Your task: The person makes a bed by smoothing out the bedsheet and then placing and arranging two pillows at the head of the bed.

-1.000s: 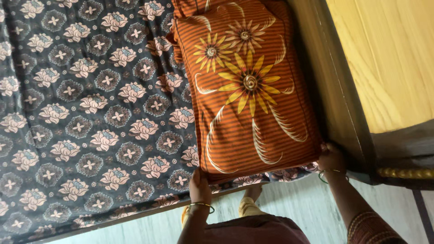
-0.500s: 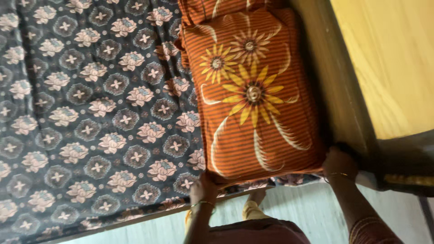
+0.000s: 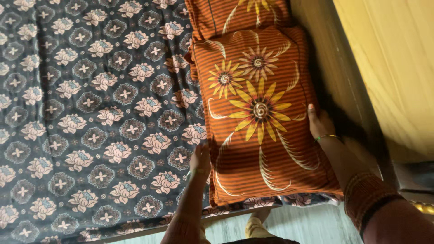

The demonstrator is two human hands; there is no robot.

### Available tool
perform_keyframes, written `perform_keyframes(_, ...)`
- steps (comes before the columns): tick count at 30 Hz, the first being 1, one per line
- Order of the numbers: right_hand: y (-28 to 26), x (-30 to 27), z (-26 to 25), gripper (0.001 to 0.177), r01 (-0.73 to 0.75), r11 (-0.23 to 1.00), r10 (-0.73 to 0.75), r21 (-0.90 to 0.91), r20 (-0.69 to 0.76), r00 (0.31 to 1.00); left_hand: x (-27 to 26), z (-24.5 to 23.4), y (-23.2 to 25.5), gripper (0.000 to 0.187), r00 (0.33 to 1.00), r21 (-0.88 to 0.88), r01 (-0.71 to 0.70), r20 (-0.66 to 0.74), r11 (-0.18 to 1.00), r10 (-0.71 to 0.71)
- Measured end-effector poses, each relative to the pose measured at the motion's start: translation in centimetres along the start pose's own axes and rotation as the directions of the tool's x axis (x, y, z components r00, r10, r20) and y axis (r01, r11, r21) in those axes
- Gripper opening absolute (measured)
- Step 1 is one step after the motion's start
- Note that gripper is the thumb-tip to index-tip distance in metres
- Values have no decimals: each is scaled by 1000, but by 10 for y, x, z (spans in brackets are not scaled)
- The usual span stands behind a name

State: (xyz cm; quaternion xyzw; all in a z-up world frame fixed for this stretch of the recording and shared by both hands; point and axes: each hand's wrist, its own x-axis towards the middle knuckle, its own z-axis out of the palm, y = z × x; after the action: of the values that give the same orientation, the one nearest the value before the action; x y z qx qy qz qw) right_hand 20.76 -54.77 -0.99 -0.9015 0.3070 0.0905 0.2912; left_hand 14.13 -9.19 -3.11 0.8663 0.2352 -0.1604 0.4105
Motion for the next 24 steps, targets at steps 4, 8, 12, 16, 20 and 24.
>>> perform_keyframes(4, 13, 18, 28, 102, -96, 995, 97, 16, -114, 989, 39, 42, -1, 44, 999, -216, 29, 18, 976, -26)
perform_keyframes(8, 25, 25, 22, 88, 20, 1000, -18, 12, -116, 993, 47, 79, -2, 29, 998, -422, -61, -46, 905, 46)
perform_keyframes(12, 26, 38, 17, 69, 153, 968, -182, -197, -141, 973, 45, 94, -1, 29, 992, -460, -110, -106, 881, 69)
perform_keyframes(16, 37, 40, 17, 42, 234, 913, -277, -334, -87, 957, 23, 79, 3, 34, 990, -499, -131, -113, 857, 85)
perform_keyframes(20, 51, 41, -7, 30, 275, 740, -309, -613, 53, 949, -21, 74, 13, 40, 978, -460, -54, -205, 886, -47)
perform_keyframes(24, 8, 9, -36, 33, 271, 625, -274, -732, 120, 954, -44, 59, 4, 40, 969, -223, 74, -214, 972, -123)
